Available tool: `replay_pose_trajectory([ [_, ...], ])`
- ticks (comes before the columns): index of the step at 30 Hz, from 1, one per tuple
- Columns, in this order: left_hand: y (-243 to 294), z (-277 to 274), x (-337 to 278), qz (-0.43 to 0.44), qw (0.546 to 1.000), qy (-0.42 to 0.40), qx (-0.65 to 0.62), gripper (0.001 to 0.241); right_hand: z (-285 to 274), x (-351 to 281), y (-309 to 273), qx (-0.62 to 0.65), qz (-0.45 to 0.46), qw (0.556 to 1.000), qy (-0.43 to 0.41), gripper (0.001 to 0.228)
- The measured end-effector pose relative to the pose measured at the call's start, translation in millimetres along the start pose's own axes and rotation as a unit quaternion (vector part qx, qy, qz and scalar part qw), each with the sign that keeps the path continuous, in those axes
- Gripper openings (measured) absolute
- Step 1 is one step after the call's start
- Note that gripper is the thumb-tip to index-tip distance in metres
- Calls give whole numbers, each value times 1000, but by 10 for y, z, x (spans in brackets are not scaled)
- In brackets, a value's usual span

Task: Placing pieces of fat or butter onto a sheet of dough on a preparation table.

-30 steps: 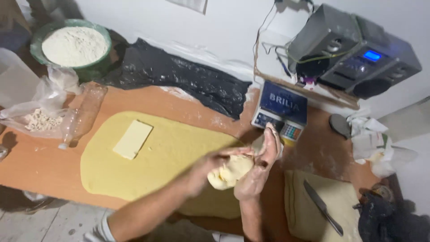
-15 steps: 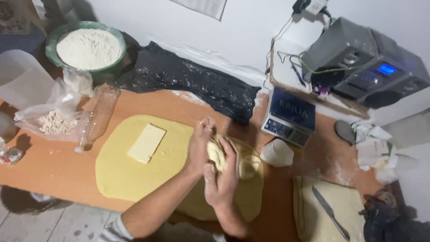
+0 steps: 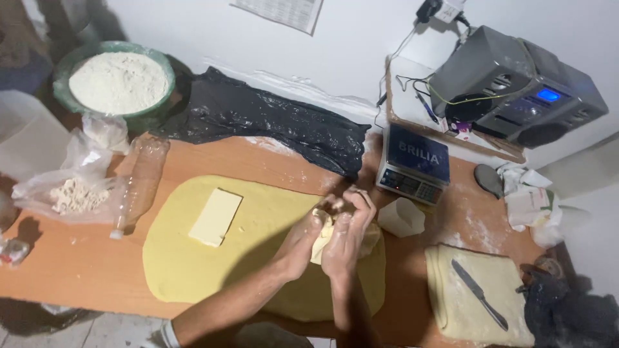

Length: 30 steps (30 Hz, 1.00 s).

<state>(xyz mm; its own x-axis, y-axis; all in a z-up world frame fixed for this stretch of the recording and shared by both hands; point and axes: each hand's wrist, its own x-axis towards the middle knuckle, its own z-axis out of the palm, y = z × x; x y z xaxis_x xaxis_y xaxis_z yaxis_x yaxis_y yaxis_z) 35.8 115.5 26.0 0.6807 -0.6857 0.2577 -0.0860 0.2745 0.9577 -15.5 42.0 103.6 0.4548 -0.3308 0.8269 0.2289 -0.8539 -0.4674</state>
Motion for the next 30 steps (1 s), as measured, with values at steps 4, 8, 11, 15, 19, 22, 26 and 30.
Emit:
replay_pose_trajectory([
  [4, -642, 87, -35, -25, 998, 8, -62, 91, 52, -494, 304, 18, -10, 999, -26, 61],
  [8, -262, 243, -41, -11, 979, 82, -185, 83, 71, -912, 661, 184, 175, 967, 8, 57],
  [11, -105, 200, 102, 38, 958, 136, -251, 69, 7, -1000, 1105, 101, 194, 973, 73, 51],
  [15, -394, 15, 191, -126, 982, 45, -134, 61, 11, -913, 1052, 144, 191, 965, 107, 37],
  [19, -662, 171, 181, -295, 919, 101, -241, 52, -77, -795, 976, 423, 268, 864, 45, 30],
  [22, -875, 115, 68, -295, 933, 153, -135, 45, -259, -967, 963, 289, 277, 915, -48, 36],
  [26, -1098, -57, 233, -178, 945, 274, -27, 34, -454, -854, 930, 315, 380, 865, -86, 43],
  [30, -396, 219, 279, -26, 955, 201, 218, 23, -413, -886, 1213, 420, 549, 722, -4, 50],
])
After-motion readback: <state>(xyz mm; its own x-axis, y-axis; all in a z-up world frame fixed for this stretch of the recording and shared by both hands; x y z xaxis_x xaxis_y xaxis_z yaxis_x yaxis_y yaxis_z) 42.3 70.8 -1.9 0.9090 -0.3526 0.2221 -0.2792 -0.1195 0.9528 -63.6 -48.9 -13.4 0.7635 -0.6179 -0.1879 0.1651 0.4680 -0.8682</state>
